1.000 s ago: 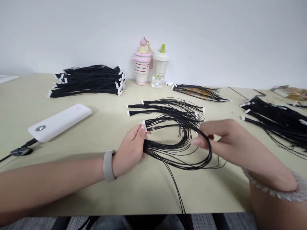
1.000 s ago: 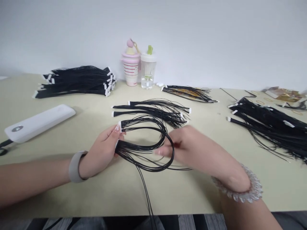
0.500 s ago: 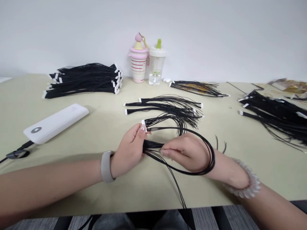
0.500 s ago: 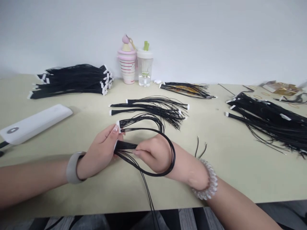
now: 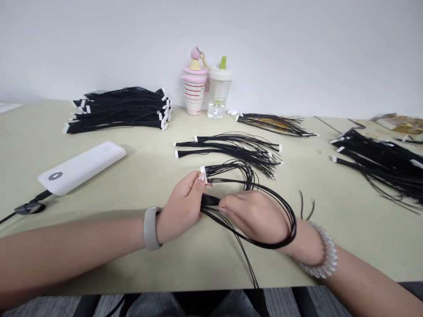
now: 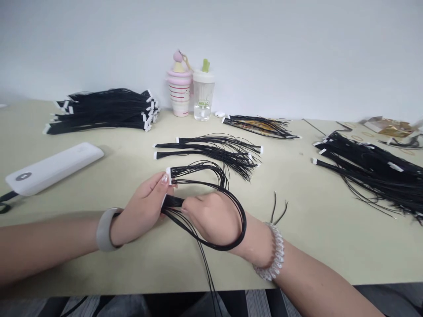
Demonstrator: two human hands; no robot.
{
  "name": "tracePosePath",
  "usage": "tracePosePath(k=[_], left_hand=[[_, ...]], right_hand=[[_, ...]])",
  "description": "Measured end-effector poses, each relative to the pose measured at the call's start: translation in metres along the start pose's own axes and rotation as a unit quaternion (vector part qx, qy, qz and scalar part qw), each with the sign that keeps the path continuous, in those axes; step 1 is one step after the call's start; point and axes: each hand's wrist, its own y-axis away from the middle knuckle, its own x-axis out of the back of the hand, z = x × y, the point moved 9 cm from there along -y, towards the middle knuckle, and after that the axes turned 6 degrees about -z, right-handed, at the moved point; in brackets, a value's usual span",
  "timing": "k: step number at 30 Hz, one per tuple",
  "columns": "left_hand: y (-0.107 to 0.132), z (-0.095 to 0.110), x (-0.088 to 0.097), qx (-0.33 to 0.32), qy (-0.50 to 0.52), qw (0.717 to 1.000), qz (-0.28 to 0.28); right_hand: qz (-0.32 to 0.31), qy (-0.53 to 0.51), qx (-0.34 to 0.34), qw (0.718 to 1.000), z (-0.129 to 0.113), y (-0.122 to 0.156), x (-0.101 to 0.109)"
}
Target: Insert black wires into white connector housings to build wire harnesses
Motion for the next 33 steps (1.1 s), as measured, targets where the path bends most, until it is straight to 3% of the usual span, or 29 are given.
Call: tracePosePath(k=[8,19,23,26,28,30,31,33], left_hand=[[-0.001,-0.001,0.0,0.003,0.006,1.0,-0.002],[0.0,-0.002,-0.001,0.016,0.0,1.0,-0.007],[-0.001,-0.002,-0.002,0.01,0.016,1.0,-0.009],[-0.002,-0.003,-0.004,0.013,0.039,0.999,-0.017],[-0.002,-0.004,-0.005,0.022,0.05,0.998,-0.024],[-0.002,-0.003,-0.005,0.021,0.046,0.998,-0.028],[-0.002,-0.001,-0.005,0.015,0.039,0.999,-0.027],[-0.002,0.002,-0.003,-0.001,0.026,0.999,-0.023]], right_hand=[[-0.01,-0.034,0.023,0.999,-0.004,0.001,-0.001],[0.056,0.016,-0.008,0.998,0.004,0.005,0.002],[0.012,0.008,0.009,1.0,0.004,0.002,0.002],[-0.033,-0.01,0.0,0.999,0.02,0.008,0.012],[-0.029,-0.026,-0.091,0.995,0.051,0.019,0.028],[0.052,-0.046,-0.188,0.98,0.082,0.037,0.056],[0.121,-0.046,-0.247,0.96,0.098,0.049,0.072],[0.296,-0.092,-0.299,0.902,0.117,0.076,0.101]])
